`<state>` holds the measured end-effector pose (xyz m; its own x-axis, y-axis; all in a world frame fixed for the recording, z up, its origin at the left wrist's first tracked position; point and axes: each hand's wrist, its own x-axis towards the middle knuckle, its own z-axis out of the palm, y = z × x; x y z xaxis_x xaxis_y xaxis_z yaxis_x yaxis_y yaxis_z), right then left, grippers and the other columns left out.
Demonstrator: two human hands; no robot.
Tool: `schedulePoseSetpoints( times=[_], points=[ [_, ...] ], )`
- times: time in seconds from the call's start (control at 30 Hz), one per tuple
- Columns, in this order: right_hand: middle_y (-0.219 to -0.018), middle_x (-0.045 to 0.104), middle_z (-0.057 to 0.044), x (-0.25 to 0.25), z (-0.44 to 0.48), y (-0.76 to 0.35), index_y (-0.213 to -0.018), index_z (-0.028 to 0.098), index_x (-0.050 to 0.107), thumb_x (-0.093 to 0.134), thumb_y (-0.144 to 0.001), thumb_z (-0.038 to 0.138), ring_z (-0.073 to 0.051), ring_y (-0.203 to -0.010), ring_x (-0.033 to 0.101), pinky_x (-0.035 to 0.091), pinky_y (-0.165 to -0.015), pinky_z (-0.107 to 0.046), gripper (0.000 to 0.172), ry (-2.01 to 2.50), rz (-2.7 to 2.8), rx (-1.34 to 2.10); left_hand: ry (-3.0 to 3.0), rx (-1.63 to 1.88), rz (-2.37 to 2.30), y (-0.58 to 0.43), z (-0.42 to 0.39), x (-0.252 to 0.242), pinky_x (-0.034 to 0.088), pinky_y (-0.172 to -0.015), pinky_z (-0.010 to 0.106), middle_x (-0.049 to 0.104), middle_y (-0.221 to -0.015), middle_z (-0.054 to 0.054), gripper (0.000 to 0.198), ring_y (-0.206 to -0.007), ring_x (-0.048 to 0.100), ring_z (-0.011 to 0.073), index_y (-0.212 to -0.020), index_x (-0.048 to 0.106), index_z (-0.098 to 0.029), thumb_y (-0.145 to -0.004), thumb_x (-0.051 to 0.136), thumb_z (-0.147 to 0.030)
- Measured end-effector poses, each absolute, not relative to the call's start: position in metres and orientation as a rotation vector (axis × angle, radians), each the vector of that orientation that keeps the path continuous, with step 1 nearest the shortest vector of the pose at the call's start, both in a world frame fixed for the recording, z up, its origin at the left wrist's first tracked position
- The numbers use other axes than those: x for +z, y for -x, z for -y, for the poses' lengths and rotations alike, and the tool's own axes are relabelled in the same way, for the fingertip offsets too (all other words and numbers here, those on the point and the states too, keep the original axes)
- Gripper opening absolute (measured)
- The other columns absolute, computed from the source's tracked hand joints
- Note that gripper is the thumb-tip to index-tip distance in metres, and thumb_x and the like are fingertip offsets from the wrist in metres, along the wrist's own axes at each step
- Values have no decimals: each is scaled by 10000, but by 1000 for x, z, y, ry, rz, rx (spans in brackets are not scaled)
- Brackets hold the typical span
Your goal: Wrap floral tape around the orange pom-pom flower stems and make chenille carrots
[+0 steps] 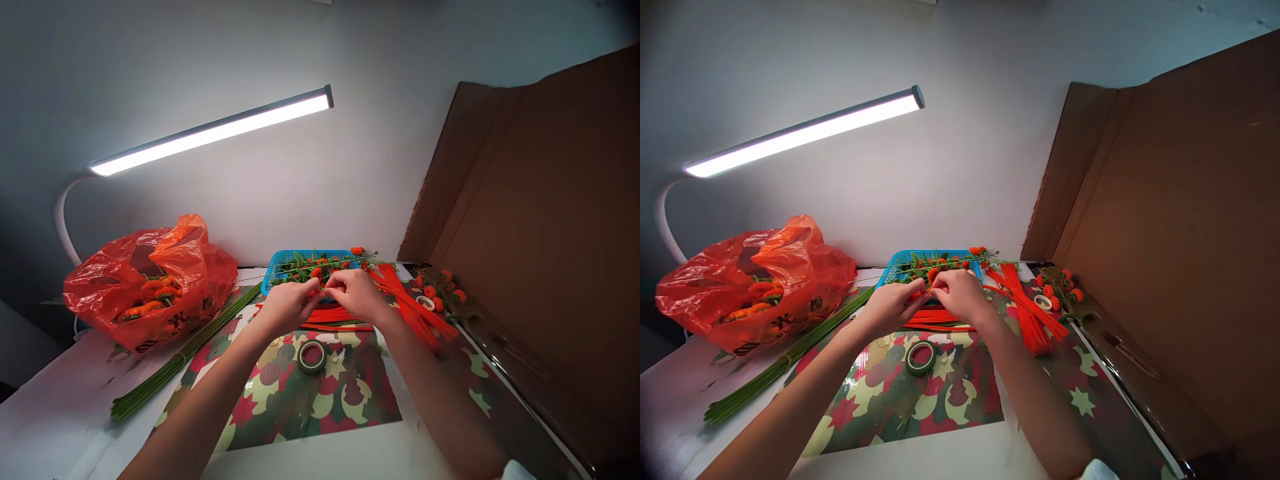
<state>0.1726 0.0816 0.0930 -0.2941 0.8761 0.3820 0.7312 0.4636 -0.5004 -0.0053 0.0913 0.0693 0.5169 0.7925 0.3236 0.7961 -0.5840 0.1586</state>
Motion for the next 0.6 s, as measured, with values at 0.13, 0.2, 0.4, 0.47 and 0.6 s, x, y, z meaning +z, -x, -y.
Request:
schedulePoseSetpoints(
  times=[0.13, 0.2, 0.4, 0.47, 0.6],
  points=[
    [-609, 637, 18, 93, -78, -171, -715, 197, 690, 575, -796, 181, -107, -549, 508, 320, -571, -235, 142, 1393, 2062, 317, 2637, -539, 1442, 2, -92, 66, 192, -496, 270, 645, -672, 26, 209, -600, 596, 198, -877, 510, -225, -935, 358, -356],
    [-607, 635, 12, 93, -77, -171, -743, 197, 702, 549, -799, 187, -110, -534, 502, 314, -545, -234, 163, 1403, 2015, 346, 2582, -558, 1471, 1, -92, 65, 196, -493, 268, 673, -730, 43, 204, -629, 615, 200, -910, 519, -218, -937, 358, -342],
    [-568, 605, 17, 91, -75, -168, -774, 186, 707, 525, -800, 204, -108, -505, 485, 318, -510, -228, 185, 1334, 1924, 434, 2483, -677, 1585, -3, -92, 64, 251, -505, 248, 702, -815, 55, 222, -674, 629, 188, -962, 548, -217, -940, 361, -335],
    [-591, 624, 11, 90, -75, -167, -772, 181, 705, 528, -806, 214, -107, -517, 495, 328, -514, -228, 183, 1284, 1913, 442, 2485, -716, 1609, -3, -91, 64, 258, -515, 248, 698, -820, 56, 243, -689, 628, 188, -945, 557, -217, -946, 349, -343],
    [-674, 680, -16, 87, -77, -166, -792, 169, 711, 544, -816, 232, -119, -568, 548, 386, -547, -236, 179, 1189, 1869, 481, 2589, -959, 1669, -3, -91, 65, 287, -541, 250, 644, -700, 28, 274, -636, 579, 181, -854, 561, -218, -937, 351, -374]
  ],
)
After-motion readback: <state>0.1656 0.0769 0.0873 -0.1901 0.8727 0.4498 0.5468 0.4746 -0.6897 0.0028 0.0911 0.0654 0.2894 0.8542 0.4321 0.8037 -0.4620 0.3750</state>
